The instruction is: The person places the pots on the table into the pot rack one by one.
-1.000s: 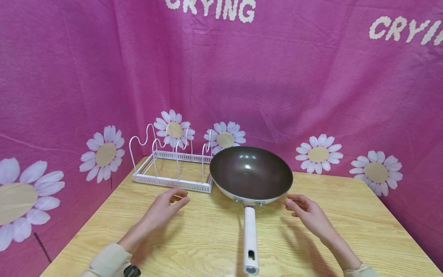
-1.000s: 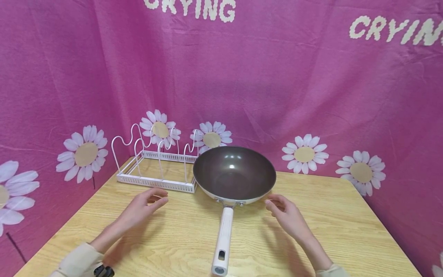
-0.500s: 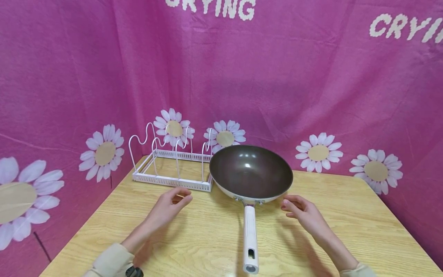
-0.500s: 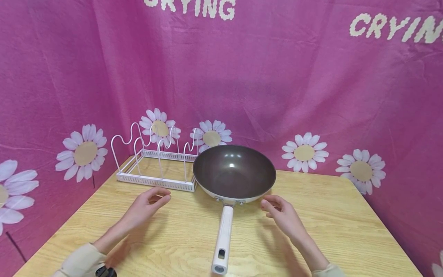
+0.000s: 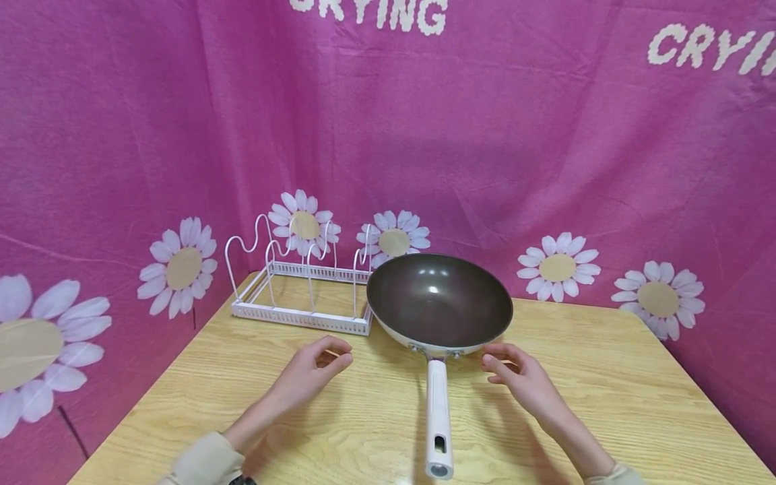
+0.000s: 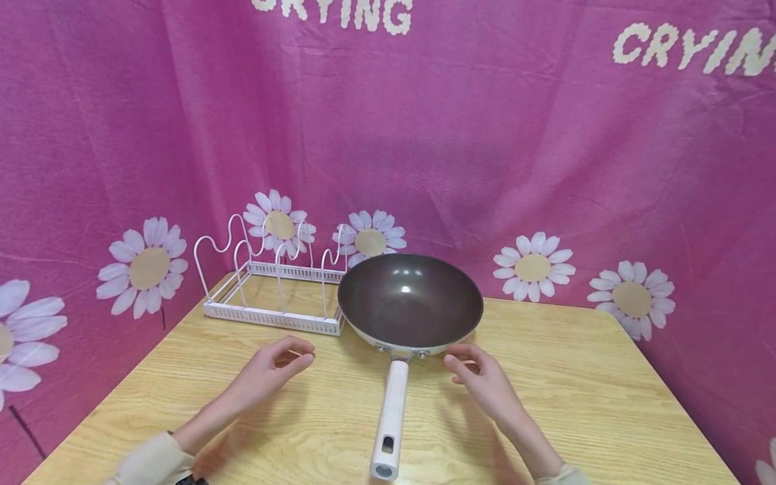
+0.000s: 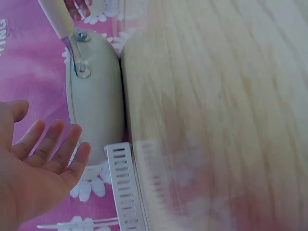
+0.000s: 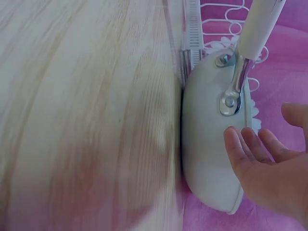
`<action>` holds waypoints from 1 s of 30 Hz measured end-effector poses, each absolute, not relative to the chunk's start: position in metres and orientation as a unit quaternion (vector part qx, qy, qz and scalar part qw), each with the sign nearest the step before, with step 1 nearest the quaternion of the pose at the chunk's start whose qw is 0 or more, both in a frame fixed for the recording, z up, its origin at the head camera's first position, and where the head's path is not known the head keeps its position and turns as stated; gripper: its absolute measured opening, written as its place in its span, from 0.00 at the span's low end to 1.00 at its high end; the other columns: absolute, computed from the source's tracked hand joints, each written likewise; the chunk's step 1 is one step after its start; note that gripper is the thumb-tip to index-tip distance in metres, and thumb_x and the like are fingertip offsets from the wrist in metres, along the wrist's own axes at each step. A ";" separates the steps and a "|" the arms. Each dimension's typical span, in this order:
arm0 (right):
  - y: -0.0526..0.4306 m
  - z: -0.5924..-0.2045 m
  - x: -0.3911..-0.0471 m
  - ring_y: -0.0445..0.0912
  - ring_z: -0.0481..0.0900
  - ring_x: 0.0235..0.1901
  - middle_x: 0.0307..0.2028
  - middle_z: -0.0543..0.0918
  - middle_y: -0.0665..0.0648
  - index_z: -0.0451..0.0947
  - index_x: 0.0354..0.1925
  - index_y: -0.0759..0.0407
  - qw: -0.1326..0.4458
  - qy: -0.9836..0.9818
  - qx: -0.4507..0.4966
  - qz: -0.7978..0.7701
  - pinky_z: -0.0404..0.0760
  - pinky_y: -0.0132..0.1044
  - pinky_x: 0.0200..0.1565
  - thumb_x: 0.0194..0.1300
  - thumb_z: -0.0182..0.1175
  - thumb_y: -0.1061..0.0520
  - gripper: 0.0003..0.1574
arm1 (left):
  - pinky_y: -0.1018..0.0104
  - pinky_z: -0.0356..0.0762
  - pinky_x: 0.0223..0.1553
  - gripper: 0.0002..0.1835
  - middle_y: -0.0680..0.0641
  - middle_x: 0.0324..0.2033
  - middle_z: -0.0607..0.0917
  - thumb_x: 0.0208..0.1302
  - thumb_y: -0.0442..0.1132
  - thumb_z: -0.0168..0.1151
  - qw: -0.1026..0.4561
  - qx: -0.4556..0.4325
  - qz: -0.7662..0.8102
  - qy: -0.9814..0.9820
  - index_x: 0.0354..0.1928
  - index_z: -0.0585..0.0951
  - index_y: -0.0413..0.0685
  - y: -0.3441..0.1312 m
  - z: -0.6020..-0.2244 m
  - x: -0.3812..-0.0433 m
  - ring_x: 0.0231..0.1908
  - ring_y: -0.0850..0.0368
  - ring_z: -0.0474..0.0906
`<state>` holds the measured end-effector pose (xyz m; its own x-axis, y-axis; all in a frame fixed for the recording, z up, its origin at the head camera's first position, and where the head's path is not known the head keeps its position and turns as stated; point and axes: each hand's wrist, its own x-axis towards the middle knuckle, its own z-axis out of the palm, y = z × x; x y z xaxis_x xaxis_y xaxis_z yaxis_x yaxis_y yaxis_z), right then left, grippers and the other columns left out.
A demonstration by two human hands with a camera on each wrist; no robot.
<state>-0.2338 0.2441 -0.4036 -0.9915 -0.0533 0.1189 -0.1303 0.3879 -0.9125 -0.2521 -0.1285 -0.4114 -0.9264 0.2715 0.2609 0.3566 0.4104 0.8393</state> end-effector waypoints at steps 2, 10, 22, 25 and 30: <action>0.242 -0.403 -0.233 0.43 0.84 0.47 0.55 0.78 0.67 0.71 0.62 0.68 0.033 -0.832 0.053 0.552 0.84 0.29 0.46 0.72 0.59 0.52 0.28 | 0.70 0.79 0.43 0.14 0.46 0.44 0.86 0.69 0.46 0.62 0.036 -0.190 -0.515 -0.835 0.49 0.81 0.46 -0.125 -0.412 -0.250 0.42 0.57 0.83; 0.234 -0.403 -0.231 0.47 0.83 0.47 0.56 0.76 0.64 0.71 0.62 0.66 0.021 -0.825 0.034 0.564 0.84 0.29 0.47 0.71 0.60 0.52 0.27 | 0.67 0.78 0.46 0.14 0.45 0.46 0.85 0.69 0.46 0.62 0.006 -0.196 -0.544 -0.816 0.50 0.81 0.46 -0.112 -0.408 -0.240 0.45 0.56 0.84; 0.222 -0.402 -0.228 0.48 0.83 0.49 0.55 0.77 0.68 0.70 0.61 0.68 0.005 -0.802 0.051 0.596 0.84 0.31 0.47 0.72 0.59 0.55 0.26 | 0.67 0.79 0.45 0.15 0.39 0.46 0.84 0.71 0.45 0.60 -0.050 -0.228 -0.572 -0.786 0.52 0.80 0.43 -0.095 -0.409 -0.232 0.43 0.55 0.83; 0.219 -0.404 -0.226 0.46 0.83 0.48 0.54 0.79 0.68 0.71 0.61 0.68 0.006 -0.801 0.051 0.597 0.84 0.31 0.47 0.71 0.59 0.55 0.25 | 0.66 0.80 0.46 0.16 0.38 0.46 0.84 0.71 0.44 0.60 -0.067 -0.231 -0.586 -0.774 0.53 0.80 0.42 -0.090 -0.410 -0.228 0.43 0.54 0.83; 0.216 -0.404 -0.225 0.42 0.83 0.45 0.52 0.80 0.68 0.70 0.60 0.70 0.007 -0.793 0.057 0.606 0.84 0.32 0.47 0.71 0.59 0.57 0.25 | 0.65 0.82 0.45 0.18 0.38 0.47 0.84 0.72 0.44 0.59 -0.103 -0.241 -0.607 -0.750 0.54 0.78 0.36 -0.081 -0.412 -0.221 0.44 0.52 0.84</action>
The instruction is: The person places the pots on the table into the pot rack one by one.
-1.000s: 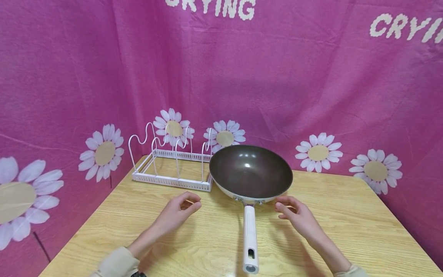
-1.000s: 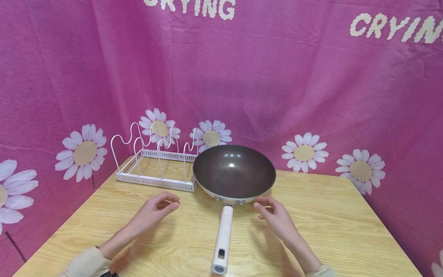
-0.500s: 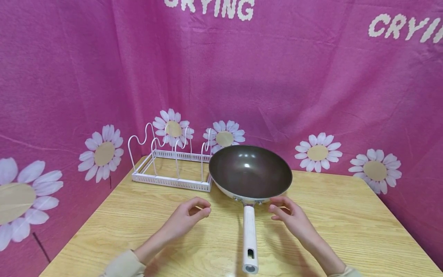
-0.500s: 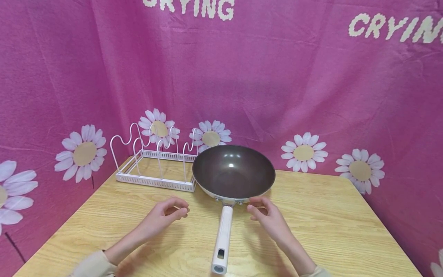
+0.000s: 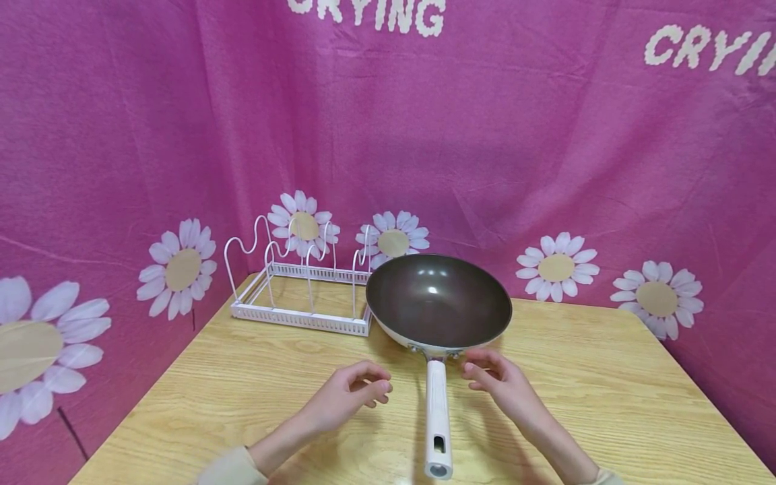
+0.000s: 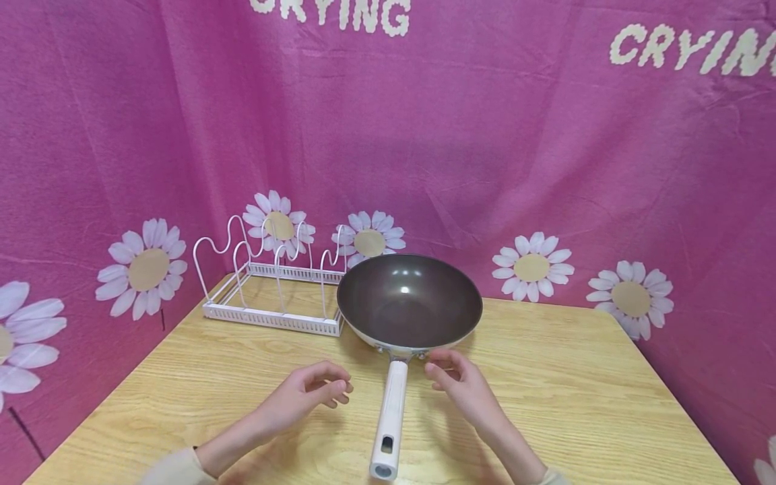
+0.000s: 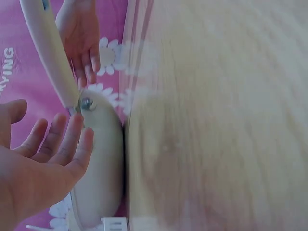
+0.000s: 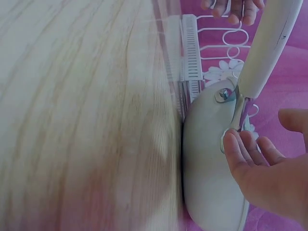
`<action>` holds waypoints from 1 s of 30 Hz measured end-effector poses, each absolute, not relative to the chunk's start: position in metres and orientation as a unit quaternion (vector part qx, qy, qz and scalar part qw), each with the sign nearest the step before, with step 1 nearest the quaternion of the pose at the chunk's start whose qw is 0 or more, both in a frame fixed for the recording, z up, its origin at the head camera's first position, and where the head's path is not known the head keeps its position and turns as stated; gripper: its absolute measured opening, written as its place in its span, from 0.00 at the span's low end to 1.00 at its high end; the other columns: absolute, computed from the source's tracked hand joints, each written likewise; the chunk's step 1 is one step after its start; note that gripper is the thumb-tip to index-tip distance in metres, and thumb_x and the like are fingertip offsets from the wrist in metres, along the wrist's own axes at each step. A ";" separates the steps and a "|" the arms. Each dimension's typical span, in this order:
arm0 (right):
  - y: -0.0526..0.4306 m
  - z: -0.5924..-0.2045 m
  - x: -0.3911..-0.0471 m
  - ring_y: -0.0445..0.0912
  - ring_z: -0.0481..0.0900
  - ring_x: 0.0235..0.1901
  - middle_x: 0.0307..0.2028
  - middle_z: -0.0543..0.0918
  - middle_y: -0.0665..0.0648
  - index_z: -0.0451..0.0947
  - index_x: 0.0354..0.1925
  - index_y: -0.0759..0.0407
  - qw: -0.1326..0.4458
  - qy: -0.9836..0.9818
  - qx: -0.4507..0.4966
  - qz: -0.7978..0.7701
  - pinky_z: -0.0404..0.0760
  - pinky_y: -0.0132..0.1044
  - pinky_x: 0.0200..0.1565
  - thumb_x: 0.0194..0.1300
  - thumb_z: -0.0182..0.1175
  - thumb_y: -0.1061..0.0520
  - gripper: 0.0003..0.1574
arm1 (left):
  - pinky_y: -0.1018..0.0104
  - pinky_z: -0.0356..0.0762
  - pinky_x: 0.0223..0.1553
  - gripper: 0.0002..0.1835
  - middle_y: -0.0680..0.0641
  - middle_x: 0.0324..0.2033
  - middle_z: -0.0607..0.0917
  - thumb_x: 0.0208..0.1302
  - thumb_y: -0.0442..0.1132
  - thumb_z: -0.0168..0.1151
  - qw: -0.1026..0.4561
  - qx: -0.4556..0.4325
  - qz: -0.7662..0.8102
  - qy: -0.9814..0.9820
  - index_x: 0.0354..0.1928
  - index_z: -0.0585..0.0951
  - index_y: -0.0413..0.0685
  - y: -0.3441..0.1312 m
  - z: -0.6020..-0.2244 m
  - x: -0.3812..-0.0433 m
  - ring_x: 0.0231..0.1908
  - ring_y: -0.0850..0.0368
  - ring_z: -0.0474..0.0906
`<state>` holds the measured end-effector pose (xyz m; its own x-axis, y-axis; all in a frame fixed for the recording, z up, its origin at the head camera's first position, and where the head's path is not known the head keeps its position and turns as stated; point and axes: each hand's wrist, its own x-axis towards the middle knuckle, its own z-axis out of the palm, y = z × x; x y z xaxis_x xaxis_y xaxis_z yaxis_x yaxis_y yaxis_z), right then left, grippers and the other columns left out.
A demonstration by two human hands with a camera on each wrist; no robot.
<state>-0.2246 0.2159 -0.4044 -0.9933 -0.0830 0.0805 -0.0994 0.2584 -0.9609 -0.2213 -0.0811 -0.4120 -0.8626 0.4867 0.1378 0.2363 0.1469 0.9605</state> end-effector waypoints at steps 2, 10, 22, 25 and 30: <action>0.214 -0.404 -0.224 0.40 0.83 0.44 0.52 0.80 0.68 0.70 0.61 0.71 0.005 -0.789 0.058 0.612 0.84 0.32 0.47 0.71 0.59 0.57 0.26 | 0.65 0.83 0.46 0.19 0.38 0.47 0.83 0.72 0.43 0.58 0.116 0.247 0.616 0.739 0.54 0.77 0.34 -0.078 -0.413 -0.218 0.45 0.51 0.84; 0.208 -0.405 -0.221 0.46 0.83 0.47 0.52 0.80 0.69 0.68 0.62 0.72 -0.006 -0.774 0.044 0.632 0.84 0.34 0.48 0.71 0.58 0.57 0.28 | 0.65 0.84 0.45 0.22 0.34 0.48 0.84 0.73 0.43 0.57 0.152 0.251 0.643 0.707 0.56 0.74 0.29 -0.067 -0.416 -0.212 0.44 0.52 0.85; 0.198 -0.410 -0.220 0.51 0.84 0.50 0.54 0.79 0.69 0.61 0.66 0.75 -0.054 -0.748 0.024 0.661 0.84 0.39 0.53 0.75 0.53 0.55 0.31 | 0.57 0.85 0.46 0.23 0.39 0.45 0.84 0.72 0.43 0.59 0.178 0.231 0.656 0.696 0.59 0.72 0.31 -0.053 -0.422 -0.206 0.42 0.50 0.85; 0.195 -0.412 -0.221 0.46 0.84 0.47 0.54 0.79 0.66 0.60 0.67 0.74 -0.064 -0.737 0.015 0.673 0.84 0.38 0.53 0.75 0.53 0.54 0.32 | 0.56 0.85 0.46 0.25 0.36 0.47 0.84 0.72 0.45 0.58 0.193 0.220 0.665 0.687 0.61 0.70 0.32 -0.050 -0.421 -0.205 0.43 0.49 0.86; 0.189 -0.415 -0.222 0.43 0.84 0.45 0.57 0.75 0.66 0.57 0.67 0.76 -0.085 -0.716 0.016 0.693 0.83 0.34 0.52 0.75 0.53 0.52 0.36 | 0.57 0.85 0.46 0.28 0.33 0.50 0.83 0.73 0.47 0.56 0.202 0.197 0.684 0.673 0.65 0.66 0.33 -0.047 -0.419 -0.205 0.43 0.47 0.86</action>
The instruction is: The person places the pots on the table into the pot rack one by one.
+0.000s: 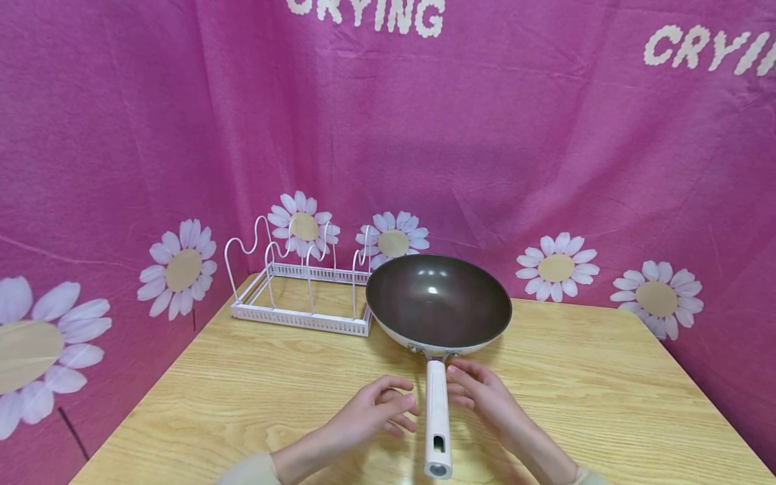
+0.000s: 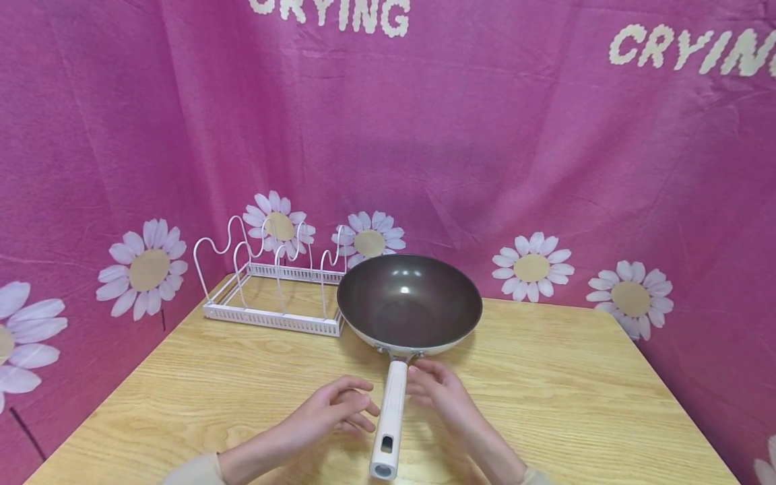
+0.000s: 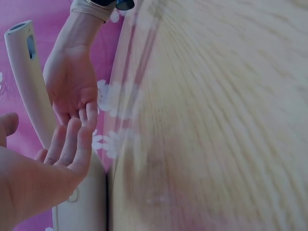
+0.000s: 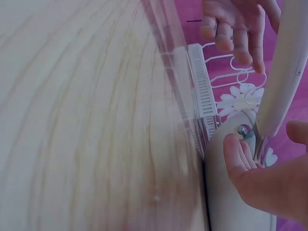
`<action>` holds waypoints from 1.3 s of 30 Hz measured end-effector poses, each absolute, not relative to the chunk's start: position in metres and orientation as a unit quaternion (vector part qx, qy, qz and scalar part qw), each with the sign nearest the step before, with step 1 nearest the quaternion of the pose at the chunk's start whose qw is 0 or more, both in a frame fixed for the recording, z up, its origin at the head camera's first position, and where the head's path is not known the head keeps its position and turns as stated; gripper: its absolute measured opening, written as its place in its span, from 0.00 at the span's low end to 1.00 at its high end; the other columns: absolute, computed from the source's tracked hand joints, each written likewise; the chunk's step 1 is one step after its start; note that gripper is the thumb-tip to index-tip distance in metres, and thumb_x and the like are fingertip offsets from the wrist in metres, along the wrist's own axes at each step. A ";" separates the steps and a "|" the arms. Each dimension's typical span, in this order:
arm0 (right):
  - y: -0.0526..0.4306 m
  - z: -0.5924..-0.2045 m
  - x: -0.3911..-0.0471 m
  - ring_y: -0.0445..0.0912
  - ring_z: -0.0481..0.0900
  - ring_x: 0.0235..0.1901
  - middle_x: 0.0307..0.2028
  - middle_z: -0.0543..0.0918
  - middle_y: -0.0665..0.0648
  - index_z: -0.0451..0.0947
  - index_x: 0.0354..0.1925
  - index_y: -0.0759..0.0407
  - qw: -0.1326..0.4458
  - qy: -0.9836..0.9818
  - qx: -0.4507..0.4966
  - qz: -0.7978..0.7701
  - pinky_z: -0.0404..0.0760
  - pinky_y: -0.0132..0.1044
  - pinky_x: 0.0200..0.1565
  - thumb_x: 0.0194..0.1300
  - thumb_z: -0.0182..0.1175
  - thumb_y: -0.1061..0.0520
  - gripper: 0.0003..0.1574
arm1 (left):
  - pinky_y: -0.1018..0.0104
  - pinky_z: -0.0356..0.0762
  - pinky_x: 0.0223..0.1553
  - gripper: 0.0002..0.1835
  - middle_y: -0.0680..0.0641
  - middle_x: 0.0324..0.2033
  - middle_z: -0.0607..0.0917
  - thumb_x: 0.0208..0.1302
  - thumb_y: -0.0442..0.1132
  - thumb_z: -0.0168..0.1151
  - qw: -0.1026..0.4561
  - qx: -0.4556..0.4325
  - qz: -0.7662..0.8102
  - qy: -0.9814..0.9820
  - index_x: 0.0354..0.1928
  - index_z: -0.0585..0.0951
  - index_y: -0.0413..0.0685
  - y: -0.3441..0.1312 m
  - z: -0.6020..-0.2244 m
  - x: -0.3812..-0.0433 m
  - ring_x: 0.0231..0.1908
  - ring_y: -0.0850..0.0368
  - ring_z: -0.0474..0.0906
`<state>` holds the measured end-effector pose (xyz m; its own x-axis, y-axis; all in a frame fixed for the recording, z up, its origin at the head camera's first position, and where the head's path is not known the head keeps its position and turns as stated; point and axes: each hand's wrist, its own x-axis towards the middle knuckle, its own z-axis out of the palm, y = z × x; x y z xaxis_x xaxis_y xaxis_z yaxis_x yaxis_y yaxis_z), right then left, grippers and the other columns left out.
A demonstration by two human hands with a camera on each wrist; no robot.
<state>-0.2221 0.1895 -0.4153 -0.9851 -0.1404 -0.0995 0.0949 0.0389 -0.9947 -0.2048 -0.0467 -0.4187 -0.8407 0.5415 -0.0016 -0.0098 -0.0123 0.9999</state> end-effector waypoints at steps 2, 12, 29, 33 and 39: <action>0.187 -0.415 -0.222 0.42 0.83 0.44 0.56 0.76 0.65 0.56 0.68 0.76 0.094 0.708 -0.015 -0.700 0.83 0.32 0.50 0.75 0.53 0.50 0.38 | 0.58 0.85 0.45 0.29 0.33 0.51 0.83 0.73 0.47 0.56 0.203 0.192 0.689 0.669 0.66 0.65 0.33 -0.045 -0.417 -0.205 0.44 0.45 0.86; 0.177 -0.413 -0.228 0.43 0.82 0.47 0.58 0.75 0.67 0.47 0.71 0.78 0.143 0.683 -0.025 -0.716 0.81 0.30 0.48 0.73 0.55 0.44 0.49 | 0.59 0.85 0.43 0.32 0.40 0.49 0.83 0.71 0.48 0.59 0.216 0.172 0.695 0.664 0.67 0.63 0.36 -0.036 -0.414 -0.204 0.44 0.45 0.85; 0.174 -0.421 -0.226 0.41 0.80 0.44 0.51 0.79 0.59 0.57 0.65 0.77 0.163 0.678 -0.068 -0.713 0.81 0.32 0.48 0.72 0.57 0.51 0.38 | 0.58 0.86 0.43 0.30 0.43 0.47 0.84 0.70 0.49 0.60 0.270 0.161 0.697 0.645 0.65 0.64 0.38 -0.032 -0.415 -0.198 0.41 0.53 0.85; 0.174 -0.424 -0.224 0.41 0.80 0.45 0.51 0.80 0.59 0.55 0.66 0.78 0.169 0.674 -0.073 -0.715 0.82 0.32 0.48 0.72 0.57 0.53 0.39 | 0.62 0.85 0.43 0.31 0.43 0.46 0.85 0.69 0.47 0.61 0.282 0.145 0.706 0.633 0.65 0.63 0.37 -0.030 -0.420 -0.195 0.39 0.56 0.85; 0.173 -0.424 -0.222 0.41 0.81 0.45 0.50 0.81 0.58 0.53 0.65 0.79 0.180 0.662 -0.084 -0.722 0.82 0.31 0.50 0.72 0.57 0.54 0.39 | 0.67 0.82 0.41 0.30 0.45 0.42 0.85 0.67 0.45 0.62 0.302 0.123 0.730 0.601 0.65 0.63 0.39 -0.025 -0.429 -0.188 0.37 0.57 0.85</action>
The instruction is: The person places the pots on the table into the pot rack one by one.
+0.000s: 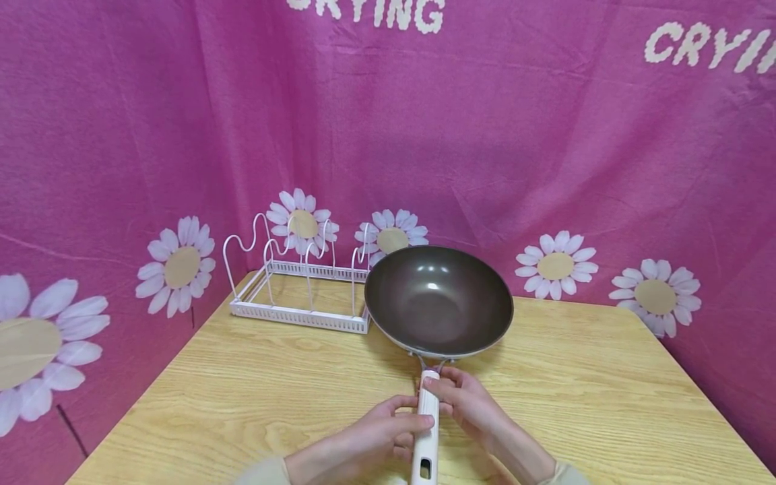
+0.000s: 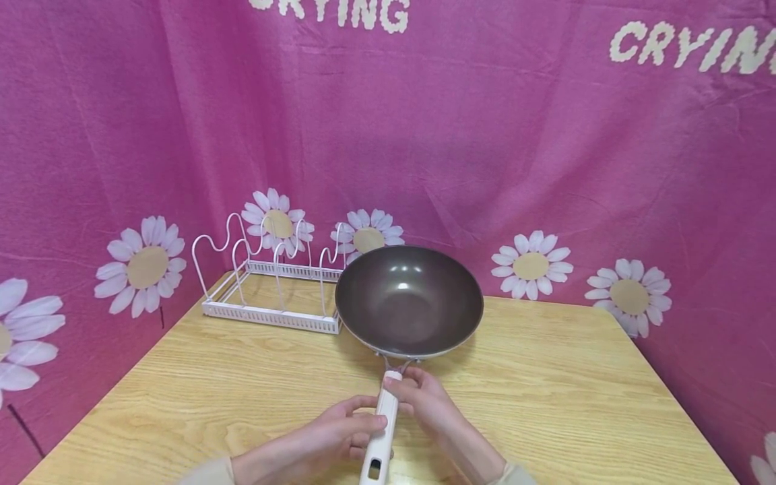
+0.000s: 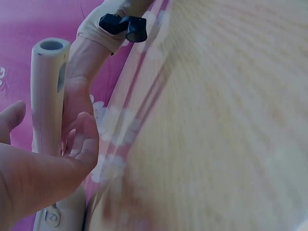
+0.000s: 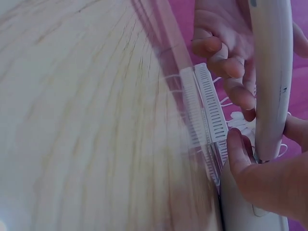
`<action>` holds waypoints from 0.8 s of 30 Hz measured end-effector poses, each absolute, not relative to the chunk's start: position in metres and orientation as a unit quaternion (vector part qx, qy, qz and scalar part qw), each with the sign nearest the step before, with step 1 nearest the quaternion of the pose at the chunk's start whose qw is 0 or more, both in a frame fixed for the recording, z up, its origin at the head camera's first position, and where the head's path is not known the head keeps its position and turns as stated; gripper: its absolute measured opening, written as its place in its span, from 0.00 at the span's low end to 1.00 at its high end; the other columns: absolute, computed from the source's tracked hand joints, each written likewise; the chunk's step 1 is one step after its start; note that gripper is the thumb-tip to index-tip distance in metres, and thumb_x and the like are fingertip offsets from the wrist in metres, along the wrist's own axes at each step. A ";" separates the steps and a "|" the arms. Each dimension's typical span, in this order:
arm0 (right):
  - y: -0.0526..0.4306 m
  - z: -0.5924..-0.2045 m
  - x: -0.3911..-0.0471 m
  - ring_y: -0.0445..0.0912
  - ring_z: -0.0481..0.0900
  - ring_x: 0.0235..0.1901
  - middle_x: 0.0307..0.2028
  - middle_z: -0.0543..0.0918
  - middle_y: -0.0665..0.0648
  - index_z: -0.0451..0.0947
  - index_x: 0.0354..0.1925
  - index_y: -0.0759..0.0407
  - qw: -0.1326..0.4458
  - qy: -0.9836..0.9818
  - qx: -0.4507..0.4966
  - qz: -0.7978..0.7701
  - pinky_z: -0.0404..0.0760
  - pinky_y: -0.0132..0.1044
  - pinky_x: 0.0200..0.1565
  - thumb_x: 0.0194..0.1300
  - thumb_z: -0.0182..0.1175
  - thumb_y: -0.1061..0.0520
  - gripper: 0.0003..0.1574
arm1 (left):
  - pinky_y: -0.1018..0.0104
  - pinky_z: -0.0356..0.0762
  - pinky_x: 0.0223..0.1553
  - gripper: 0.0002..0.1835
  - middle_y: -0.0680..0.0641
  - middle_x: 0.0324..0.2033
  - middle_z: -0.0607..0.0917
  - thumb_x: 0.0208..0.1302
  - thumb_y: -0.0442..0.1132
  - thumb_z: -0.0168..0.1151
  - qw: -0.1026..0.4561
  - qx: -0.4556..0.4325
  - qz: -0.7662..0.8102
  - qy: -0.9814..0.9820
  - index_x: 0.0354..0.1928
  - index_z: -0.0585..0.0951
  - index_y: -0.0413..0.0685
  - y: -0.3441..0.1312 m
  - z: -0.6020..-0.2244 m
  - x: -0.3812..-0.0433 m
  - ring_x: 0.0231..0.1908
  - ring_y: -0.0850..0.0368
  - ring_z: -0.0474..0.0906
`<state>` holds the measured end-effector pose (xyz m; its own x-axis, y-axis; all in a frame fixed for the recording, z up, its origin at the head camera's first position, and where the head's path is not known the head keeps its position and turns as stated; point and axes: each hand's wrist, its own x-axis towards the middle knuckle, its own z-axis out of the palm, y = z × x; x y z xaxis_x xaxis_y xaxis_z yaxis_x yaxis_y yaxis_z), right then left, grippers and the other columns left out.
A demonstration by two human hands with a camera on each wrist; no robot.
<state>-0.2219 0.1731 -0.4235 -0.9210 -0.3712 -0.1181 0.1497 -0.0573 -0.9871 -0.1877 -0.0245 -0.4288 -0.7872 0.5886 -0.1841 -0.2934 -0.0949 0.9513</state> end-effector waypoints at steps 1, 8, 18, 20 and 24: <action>0.173 -0.424 -0.221 0.41 0.81 0.45 0.50 0.81 0.58 0.52 0.65 0.79 0.183 0.662 -0.087 -0.722 0.82 0.31 0.50 0.72 0.57 0.54 0.39 | 0.66 0.83 0.42 0.30 0.45 0.43 0.85 0.67 0.44 0.62 0.309 0.121 0.735 0.592 0.65 0.64 0.40 -0.024 -0.430 -0.187 0.38 0.56 0.85; 0.173 -0.430 -0.217 0.43 0.82 0.44 0.47 0.82 0.58 0.53 0.65 0.77 0.187 0.665 -0.089 -0.718 0.82 0.33 0.50 0.72 0.58 0.56 0.38 | 0.62 0.84 0.46 0.28 0.47 0.43 0.85 0.67 0.38 0.61 0.358 0.137 0.746 0.544 0.64 0.63 0.39 -0.021 -0.438 -0.184 0.40 0.54 0.87; 0.169 -0.434 -0.214 0.47 0.83 0.48 0.51 0.82 0.63 0.51 0.67 0.76 0.176 0.658 -0.073 -0.728 0.83 0.37 0.53 0.70 0.60 0.55 0.41 | 0.52 0.85 0.49 0.26 0.45 0.42 0.84 0.68 0.33 0.58 0.366 0.145 0.759 0.518 0.66 0.64 0.38 -0.012 -0.448 -0.182 0.39 0.53 0.87; 0.168 -0.434 -0.213 0.46 0.84 0.48 0.51 0.81 0.64 0.50 0.67 0.76 0.177 0.654 -0.070 -0.732 0.83 0.37 0.54 0.70 0.60 0.56 0.42 | 0.50 0.85 0.49 0.26 0.46 0.41 0.83 0.69 0.33 0.56 0.365 0.140 0.762 0.516 0.67 0.64 0.39 -0.009 -0.449 -0.181 0.38 0.55 0.86; 0.166 -0.434 -0.212 0.45 0.84 0.47 0.51 0.82 0.64 0.50 0.67 0.75 0.177 0.646 -0.065 -0.739 0.83 0.36 0.54 0.70 0.60 0.58 0.41 | 0.57 0.87 0.43 0.26 0.48 0.38 0.81 0.69 0.32 0.54 0.347 0.124 0.764 0.529 0.66 0.61 0.38 -0.004 -0.450 -0.178 0.33 0.59 0.83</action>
<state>-0.2125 0.1664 -0.4344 -0.9287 -0.3460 -0.1336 0.1785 -0.1011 -0.9787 -0.1782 -0.0038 -0.4499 -0.7286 0.6614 -0.1780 -0.3994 -0.1990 0.8949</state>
